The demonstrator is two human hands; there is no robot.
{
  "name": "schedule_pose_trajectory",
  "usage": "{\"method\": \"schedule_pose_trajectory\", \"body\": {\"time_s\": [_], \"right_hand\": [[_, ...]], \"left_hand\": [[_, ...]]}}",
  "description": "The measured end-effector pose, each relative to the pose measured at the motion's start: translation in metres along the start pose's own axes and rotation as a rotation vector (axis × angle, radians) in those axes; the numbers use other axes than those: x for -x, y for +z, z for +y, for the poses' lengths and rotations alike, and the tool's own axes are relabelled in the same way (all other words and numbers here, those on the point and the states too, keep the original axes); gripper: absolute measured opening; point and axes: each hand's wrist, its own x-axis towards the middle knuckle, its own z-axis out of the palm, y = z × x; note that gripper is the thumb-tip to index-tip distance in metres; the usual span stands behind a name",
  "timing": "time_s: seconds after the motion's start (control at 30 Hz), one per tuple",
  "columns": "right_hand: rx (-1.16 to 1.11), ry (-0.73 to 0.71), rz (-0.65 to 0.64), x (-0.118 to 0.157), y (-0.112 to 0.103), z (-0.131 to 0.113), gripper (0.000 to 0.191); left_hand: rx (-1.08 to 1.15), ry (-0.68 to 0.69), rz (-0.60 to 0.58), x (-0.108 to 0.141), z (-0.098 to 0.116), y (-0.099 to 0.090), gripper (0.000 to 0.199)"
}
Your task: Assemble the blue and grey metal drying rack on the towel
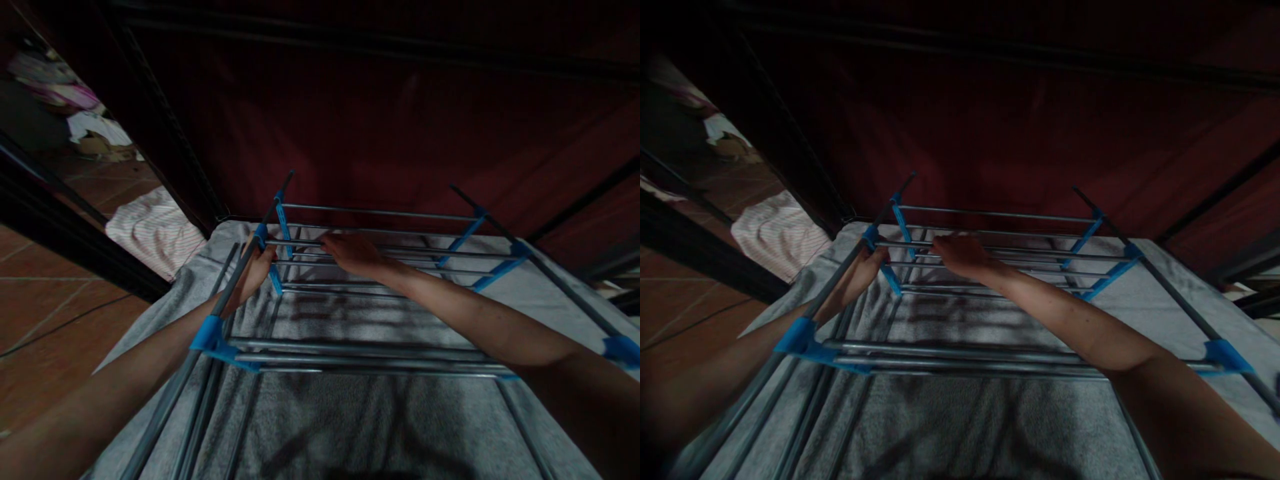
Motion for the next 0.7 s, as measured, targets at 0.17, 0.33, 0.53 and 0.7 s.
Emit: {"method": "schedule_pose_trajectory", "body": {"time_s": [0.17, 0.33, 0.53, 0.7], "right_hand": [[-0.007, -0.005, 0.006, 0.0012, -0.0016, 0.0022, 0.037], [-0.013, -0.027, 0.021, 0.0018, -0.0010, 0.0023, 0.036], [-0.055, -0.032, 0.015, 0.0004, -0.0011, 0.0029, 0.033], [-0.110, -0.024, 0.013, -0.0014, -0.0006, 0.0062, 0.032]], "left_hand": [[0.007, -0.011, 0.010, -0.0004, 0.0013, 0.0012, 0.009], [0.057, -0.011, 0.004, -0.0008, 0.0026, 0.0028, 0.007], [0.041, -0.016, -0.006, 0.0005, 0.0070, 0.0019, 0.011], [0.022, -0.037, 0.011, 0.0009, 0.0062, 0.0023, 0.011]]}}
